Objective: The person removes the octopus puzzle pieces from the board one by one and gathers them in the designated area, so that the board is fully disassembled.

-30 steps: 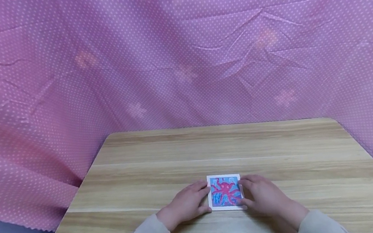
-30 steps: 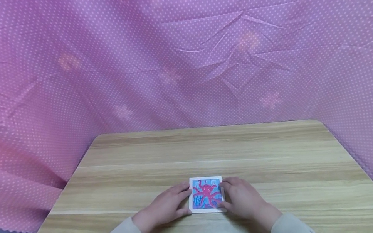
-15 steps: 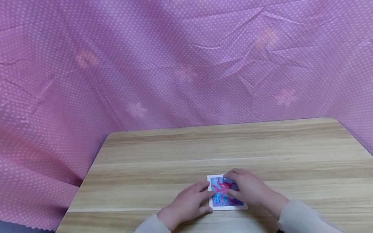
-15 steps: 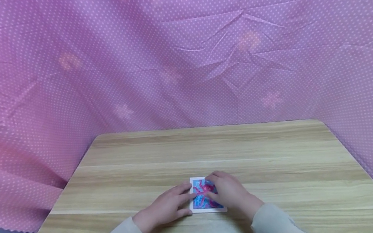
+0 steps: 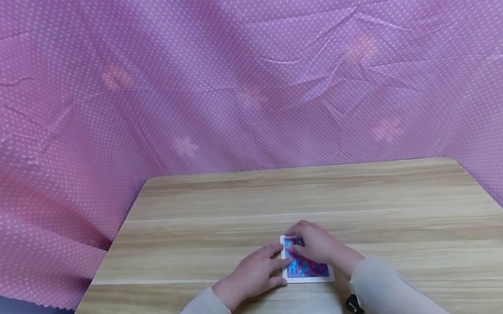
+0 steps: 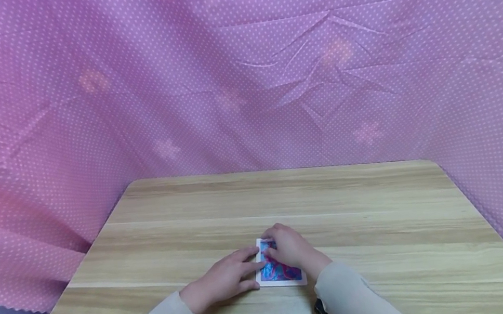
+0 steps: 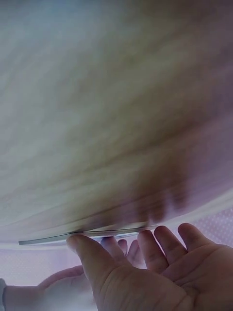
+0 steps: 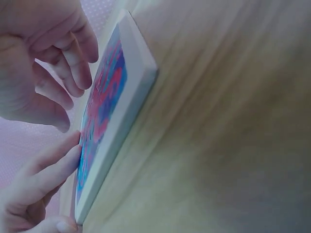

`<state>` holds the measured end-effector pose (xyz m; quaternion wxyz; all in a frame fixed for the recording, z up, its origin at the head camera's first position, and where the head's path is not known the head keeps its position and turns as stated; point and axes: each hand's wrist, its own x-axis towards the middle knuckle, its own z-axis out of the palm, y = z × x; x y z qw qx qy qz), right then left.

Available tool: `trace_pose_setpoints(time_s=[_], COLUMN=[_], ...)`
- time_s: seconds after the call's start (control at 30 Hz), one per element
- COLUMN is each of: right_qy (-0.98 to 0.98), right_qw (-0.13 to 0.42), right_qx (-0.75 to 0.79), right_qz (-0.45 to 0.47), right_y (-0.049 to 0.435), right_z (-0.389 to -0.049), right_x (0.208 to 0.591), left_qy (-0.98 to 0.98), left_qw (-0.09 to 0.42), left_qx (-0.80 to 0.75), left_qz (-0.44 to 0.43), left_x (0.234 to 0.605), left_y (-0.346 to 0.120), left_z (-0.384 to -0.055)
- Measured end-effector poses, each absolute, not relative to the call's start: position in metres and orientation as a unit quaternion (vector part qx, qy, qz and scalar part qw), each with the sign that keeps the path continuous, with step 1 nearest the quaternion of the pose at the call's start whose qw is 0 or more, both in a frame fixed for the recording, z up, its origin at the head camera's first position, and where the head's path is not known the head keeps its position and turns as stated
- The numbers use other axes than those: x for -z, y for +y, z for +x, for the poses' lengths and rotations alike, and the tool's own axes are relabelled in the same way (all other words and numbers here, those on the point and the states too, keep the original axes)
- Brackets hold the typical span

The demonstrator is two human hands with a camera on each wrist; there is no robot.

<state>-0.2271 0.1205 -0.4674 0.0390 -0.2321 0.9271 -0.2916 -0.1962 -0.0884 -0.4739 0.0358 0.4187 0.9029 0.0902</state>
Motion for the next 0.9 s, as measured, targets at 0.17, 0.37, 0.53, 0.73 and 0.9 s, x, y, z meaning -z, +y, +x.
trace_pose_setpoints(time_s=[0.17,0.37,0.53,0.73,0.9], right_qy=[0.926,0.928,0.929,0.930,0.933], right_qw=[0.060,0.073,0.070,0.081,0.087], right_qx=[0.298,0.291,0.285,0.284,0.275], right_qz=[-0.224,-0.219,-0.226,-0.220,-0.216], right_y=[0.118,0.116,0.115,0.114,0.113], right_z=[-0.234,-0.239,-0.241,-0.241,-0.241], right_x=[0.468,0.469,0.468,0.466,0.465], left_qy=[0.900,0.903,0.903,0.902,0.904], left_qw=[0.033,0.040,0.046,0.047,0.047], left_qx=[-0.093,-0.091,-0.094,-0.095,-0.097], left_qz=[0.425,0.419,0.417,0.418,0.413], left_x=[0.474,0.472,0.469,0.469,0.471], left_y=[-0.088,-0.087,-0.086,-0.086,-0.086], left_z=[-0.198,-0.198,-0.198,-0.197,-0.197])
